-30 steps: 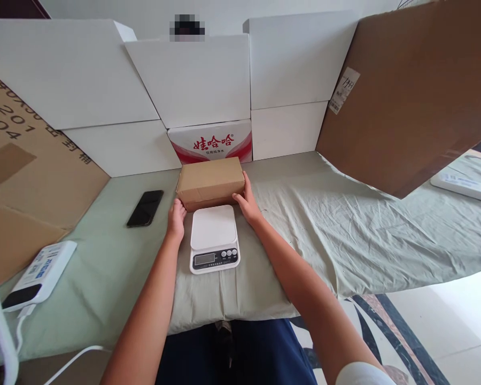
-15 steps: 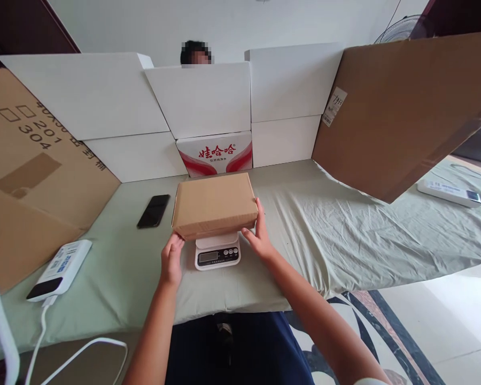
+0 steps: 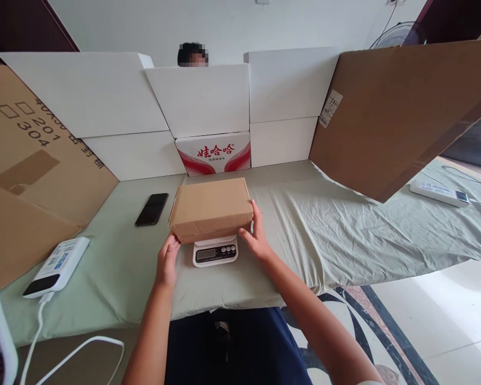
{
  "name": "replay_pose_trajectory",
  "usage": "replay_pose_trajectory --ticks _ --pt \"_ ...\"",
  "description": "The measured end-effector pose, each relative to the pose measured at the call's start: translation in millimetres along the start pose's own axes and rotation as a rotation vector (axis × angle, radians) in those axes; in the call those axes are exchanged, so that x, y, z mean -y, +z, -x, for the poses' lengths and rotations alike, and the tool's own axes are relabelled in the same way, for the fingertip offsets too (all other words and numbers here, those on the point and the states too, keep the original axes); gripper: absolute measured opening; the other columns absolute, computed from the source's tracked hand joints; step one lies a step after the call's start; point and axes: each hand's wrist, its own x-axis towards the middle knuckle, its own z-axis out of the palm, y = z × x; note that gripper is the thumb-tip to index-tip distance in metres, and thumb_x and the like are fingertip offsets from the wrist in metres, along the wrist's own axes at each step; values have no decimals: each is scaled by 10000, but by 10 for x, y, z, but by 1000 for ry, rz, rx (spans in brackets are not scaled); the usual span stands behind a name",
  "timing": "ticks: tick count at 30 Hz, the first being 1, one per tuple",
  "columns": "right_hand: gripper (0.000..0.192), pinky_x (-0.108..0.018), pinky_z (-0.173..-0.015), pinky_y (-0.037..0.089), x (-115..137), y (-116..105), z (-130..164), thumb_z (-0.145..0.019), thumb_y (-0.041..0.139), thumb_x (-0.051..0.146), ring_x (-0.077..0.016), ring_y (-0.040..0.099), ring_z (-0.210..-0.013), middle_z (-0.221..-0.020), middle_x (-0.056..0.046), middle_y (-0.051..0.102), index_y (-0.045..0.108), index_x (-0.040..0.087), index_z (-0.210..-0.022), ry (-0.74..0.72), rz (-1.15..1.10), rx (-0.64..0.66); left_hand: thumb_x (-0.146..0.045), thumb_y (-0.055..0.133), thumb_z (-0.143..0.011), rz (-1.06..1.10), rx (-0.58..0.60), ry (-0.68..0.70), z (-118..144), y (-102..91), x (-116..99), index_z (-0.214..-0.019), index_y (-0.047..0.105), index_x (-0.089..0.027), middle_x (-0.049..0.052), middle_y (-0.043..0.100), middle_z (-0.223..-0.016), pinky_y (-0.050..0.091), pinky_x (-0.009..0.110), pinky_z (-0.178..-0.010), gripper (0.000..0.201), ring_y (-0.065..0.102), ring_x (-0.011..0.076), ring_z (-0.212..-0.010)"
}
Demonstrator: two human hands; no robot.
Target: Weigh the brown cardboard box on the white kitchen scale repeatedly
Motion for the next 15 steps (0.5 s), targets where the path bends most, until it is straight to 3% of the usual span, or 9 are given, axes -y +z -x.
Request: replay_pose_trajectory --ticks 9,15 --pt "915 -571 -1310 327 10 -8 0 -968 552 710 -361 247 -1649 -1783 -83 187 131 365 -1703 -5 -41 -35 -805 563 -883 28 -30 -11 11 -15 20 -1472 634 -168 206 593 -1563 328 493 -1293 870 452 365 -1551" --pt "904 -573 -1303 327 0 3 -3 -969 555 709 -361 251 -1652 -1790 -66 215 151 372 -1704 1 -80 -59 -806 593 -862 64 -4 -9 21 11 -1 -1496 620 -152 218 598 -1555 324 525 -1289 911 461 391 -1540"
